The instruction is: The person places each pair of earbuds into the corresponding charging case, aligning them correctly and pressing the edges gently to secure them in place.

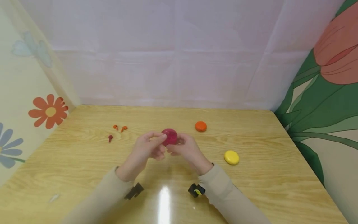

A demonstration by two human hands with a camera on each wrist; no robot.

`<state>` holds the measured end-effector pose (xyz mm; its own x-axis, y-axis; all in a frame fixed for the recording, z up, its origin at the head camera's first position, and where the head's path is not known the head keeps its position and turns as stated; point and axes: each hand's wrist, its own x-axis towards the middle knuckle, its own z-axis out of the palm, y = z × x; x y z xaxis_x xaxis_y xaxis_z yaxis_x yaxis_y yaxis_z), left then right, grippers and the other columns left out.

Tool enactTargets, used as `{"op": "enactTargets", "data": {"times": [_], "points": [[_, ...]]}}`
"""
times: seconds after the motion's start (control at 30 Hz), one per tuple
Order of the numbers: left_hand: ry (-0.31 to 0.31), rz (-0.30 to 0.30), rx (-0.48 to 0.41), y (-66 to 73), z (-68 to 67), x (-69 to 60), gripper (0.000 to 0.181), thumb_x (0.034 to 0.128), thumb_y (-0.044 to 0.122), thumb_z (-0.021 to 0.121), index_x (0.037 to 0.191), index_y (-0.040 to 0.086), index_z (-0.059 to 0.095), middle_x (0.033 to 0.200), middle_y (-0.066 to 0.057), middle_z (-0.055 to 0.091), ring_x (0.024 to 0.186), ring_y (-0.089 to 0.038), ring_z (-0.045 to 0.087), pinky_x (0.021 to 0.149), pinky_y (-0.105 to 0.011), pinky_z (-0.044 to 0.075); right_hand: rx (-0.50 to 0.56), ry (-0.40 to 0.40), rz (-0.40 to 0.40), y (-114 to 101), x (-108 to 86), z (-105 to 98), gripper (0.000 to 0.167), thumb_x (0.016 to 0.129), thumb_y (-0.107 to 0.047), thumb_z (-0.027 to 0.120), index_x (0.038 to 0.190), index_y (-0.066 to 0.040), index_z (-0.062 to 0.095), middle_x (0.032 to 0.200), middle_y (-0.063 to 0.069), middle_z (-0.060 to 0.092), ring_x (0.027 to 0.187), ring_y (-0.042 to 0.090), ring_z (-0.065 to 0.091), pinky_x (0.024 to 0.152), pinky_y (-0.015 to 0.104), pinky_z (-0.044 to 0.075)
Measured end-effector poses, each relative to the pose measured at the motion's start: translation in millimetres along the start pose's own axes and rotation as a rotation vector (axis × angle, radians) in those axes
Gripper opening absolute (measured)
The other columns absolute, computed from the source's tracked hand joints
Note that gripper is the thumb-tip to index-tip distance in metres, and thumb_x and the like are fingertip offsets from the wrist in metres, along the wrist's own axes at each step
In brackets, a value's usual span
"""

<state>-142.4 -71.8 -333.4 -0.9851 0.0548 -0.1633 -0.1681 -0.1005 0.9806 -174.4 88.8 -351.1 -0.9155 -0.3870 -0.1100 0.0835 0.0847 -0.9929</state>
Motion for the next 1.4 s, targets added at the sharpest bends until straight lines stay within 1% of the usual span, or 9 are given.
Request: {"op": "enactTargets", "data": {"times": [0.13,0.37,0.53,0.63,0.77,0.9,1.03,1.2,1.4], "points": [[-0.017,0.010,-0.004,0.8,2.4,2.8,0.021,0.0981,0.017,0.060,0.108,-0.001,0.059,0.056,0.000,0.061,0.044,-0.009,0.058,0.044,-0.021,0.046,0.004,0.001,-0.009,1,0.0,0,0.034,0.090,0.001,0.064,0.120,0.014,0.054,0.103,0.015,0.066,0.083,0.017,0.064,0.078,0.035,0.056],[-0.013,0.034,-0.019,1.3,4.9,7.3,0.020,0.0967,0.016,0.062,0.106,-0.002,0.061,0.052,0.001,0.056,0.041,-0.010,0.056,0.043,-0.021,0.046,0.016,-0.011,0.000,2,-1.1,0,0.037,0.090,-0.002,0.066,0.122,0.011,0.054,0.109,0.017,0.065,0.090,0.020,0.065,0.081,0.036,0.055],[-0.001,0.038,-0.008,1.7,7.4,9.0,0.020,0.0958,0.016,0.064,0.105,-0.001,0.063,0.052,0.001,0.057,0.042,-0.010,0.056,0.043,-0.021,0.046,0.020,-0.018,-0.007,1,-0.4,0,0.038,0.091,-0.002,0.065,0.124,0.012,0.053,0.106,0.016,0.065,0.085,0.018,0.065,0.080,0.035,0.055],[0.003,0.050,-0.001,0.5,8.8,10.8,0.021,0.0952,0.015,0.065,0.105,-0.004,0.064,0.051,0.002,0.056,0.041,-0.009,0.056,0.043,-0.020,0.045,0.026,-0.013,-0.003,2,0.7,0,0.038,0.091,-0.001,0.065,0.125,0.012,0.053,0.103,0.014,0.066,0.082,0.017,0.065,0.078,0.033,0.056],[0.014,0.065,0.016,-2.5,10.9,13.3,0.024,0.0939,0.014,0.066,0.105,-0.007,0.066,0.049,0.003,0.056,0.040,-0.008,0.056,0.041,-0.020,0.044,0.036,0.000,-0.002,2,1.5,0,0.039,0.091,0.000,0.064,0.126,0.012,0.052,0.103,0.014,0.066,0.083,0.016,0.065,0.077,0.031,0.055],[0.041,0.056,0.049,-5.0,12.7,14.8,0.023,0.0929,0.014,0.067,0.105,-0.006,0.067,0.049,0.003,0.056,0.039,-0.008,0.055,0.040,-0.020,0.043,0.040,0.021,0.002,1,2.0,0,0.036,0.091,0.002,0.063,0.124,0.013,0.052,0.104,0.015,0.065,0.084,0.016,0.064,0.078,0.033,0.055],[0.052,0.045,0.070,-5.3,13.1,15.5,0.022,0.0930,0.015,0.068,0.105,-0.004,0.066,0.049,0.002,0.056,0.039,-0.008,0.055,0.039,-0.019,0.042,0.029,0.029,0.005,1,2.4,0,0.034,0.091,0.003,0.063,0.121,0.013,0.053,0.103,0.015,0.066,0.085,0.016,0.064,0.079,0.034,0.056],[0.030,0.034,0.060,-5.4,13.0,14.4,0.021,0.0937,0.013,0.066,0.105,-0.004,0.063,0.048,0.002,0.056,0.038,-0.007,0.054,0.039,-0.019,0.042,0.032,0.024,-0.007,2,1.7,0,0.033,0.090,0.004,0.062,0.121,0.014,0.053,0.097,0.012,0.067,0.081,0.015,0.064,0.077,0.034,0.056],[0.015,0.044,0.039,-4.7,12.0,13.3,0.022,0.0958,0.016,0.063,0.104,-0.004,0.062,0.048,0.001,0.056,0.038,-0.007,0.054,0.039,-0.019,0.042,0.042,0.020,-0.027,2,1.2,-1,0.035,0.090,0.005,0.063,0.121,0.015,0.052,0.094,0.008,0.067,0.079,0.013,0.065,0.076,0.033,0.056]]}}
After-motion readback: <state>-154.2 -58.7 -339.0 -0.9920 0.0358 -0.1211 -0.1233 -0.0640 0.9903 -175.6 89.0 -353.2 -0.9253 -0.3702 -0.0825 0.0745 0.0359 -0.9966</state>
